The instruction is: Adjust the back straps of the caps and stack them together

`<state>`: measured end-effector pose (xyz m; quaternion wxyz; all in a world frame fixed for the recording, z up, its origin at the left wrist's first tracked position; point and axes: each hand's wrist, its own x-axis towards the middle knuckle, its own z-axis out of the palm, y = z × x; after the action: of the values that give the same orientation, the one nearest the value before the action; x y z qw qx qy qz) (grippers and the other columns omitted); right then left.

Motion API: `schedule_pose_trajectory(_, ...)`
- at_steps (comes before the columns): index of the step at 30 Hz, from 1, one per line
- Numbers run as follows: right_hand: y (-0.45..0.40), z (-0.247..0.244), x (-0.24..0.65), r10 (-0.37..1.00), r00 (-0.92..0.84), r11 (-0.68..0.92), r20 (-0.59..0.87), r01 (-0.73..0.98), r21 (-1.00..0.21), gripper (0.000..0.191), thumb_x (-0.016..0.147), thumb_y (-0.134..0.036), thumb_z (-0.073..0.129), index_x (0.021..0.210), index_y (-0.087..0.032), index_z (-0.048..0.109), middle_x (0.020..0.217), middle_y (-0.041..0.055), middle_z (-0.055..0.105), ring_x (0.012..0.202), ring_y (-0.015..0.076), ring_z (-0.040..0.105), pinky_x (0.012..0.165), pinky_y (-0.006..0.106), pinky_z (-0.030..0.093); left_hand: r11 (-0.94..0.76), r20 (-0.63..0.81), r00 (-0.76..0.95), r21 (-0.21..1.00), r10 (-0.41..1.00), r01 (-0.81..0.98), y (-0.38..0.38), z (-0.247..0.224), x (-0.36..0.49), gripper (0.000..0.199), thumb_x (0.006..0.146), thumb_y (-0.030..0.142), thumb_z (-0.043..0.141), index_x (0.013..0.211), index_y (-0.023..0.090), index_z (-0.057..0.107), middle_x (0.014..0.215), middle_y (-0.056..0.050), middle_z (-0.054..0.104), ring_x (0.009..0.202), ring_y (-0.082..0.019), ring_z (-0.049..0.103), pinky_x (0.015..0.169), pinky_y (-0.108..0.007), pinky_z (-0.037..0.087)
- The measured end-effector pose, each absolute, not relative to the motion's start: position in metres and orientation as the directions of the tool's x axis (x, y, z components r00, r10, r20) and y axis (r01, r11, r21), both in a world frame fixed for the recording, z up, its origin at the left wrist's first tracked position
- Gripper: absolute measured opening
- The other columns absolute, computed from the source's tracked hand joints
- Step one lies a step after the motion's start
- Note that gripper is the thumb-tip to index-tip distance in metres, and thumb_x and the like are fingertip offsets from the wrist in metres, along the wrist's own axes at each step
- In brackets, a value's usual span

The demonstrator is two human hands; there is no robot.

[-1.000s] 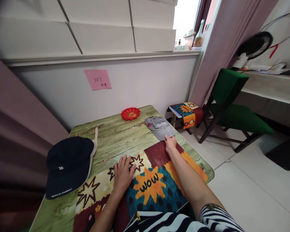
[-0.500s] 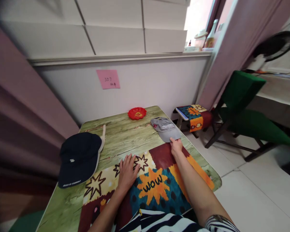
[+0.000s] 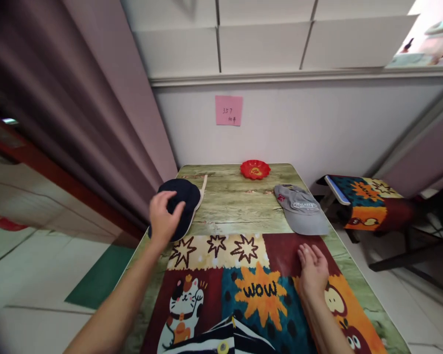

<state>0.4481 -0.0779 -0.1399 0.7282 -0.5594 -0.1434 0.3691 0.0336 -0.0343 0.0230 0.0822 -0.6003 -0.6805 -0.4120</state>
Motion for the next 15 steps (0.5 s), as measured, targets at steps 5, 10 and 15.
schedule_pose_trajectory(5,-0.1,-0.112,0.42,0.809,0.563,0.011,-0.168,-0.301,-0.954,0.047,0.068,-0.042,0.081,0.107,-0.02,0.067,0.102,0.0069,0.073,0.085,0.0168,0.071,0.078,0.029,0.061,0.296,0.436,-0.478,0.423,0.762,0.856,0.014,0.04,-0.037,0.042,0.08,0.058,0.062,0.092,0.018,0.066,0.105,-0.014,0.066,0.104,-0.03,0.06,0.094,-0.042,0.045)
schedule_pose_trajectory(10,-0.101,-0.088,0.4,0.852,0.486,-0.032,-0.195,-0.324,-0.946,0.042,0.069,-0.044,0.082,0.1,-0.019,0.07,0.092,0.0058,0.075,0.074,0.0131,0.069,0.068,0.024,0.059,0.426,0.242,-0.507,0.318,0.827,0.847,0.031,0.027,-0.039,0.034,0.075,0.054,0.067,0.086,0.022,0.063,0.098,-0.012,0.07,0.097,-0.032,0.063,0.081,-0.039,0.046)
schedule_pose_trajectory(15,-0.099,-0.079,0.399,0.874,0.442,-0.064,-0.201,-0.306,-0.95,0.041,0.068,-0.045,0.083,0.096,-0.017,0.072,0.086,0.0061,0.075,0.069,0.0133,0.067,0.062,0.024,0.057,0.452,0.184,-0.544,0.376,0.819,0.809,0.031,0.027,-0.038,0.018,0.078,0.041,0.063,0.076,0.024,0.06,0.084,-0.006,0.071,0.084,-0.027,0.065,0.072,-0.034,0.043)
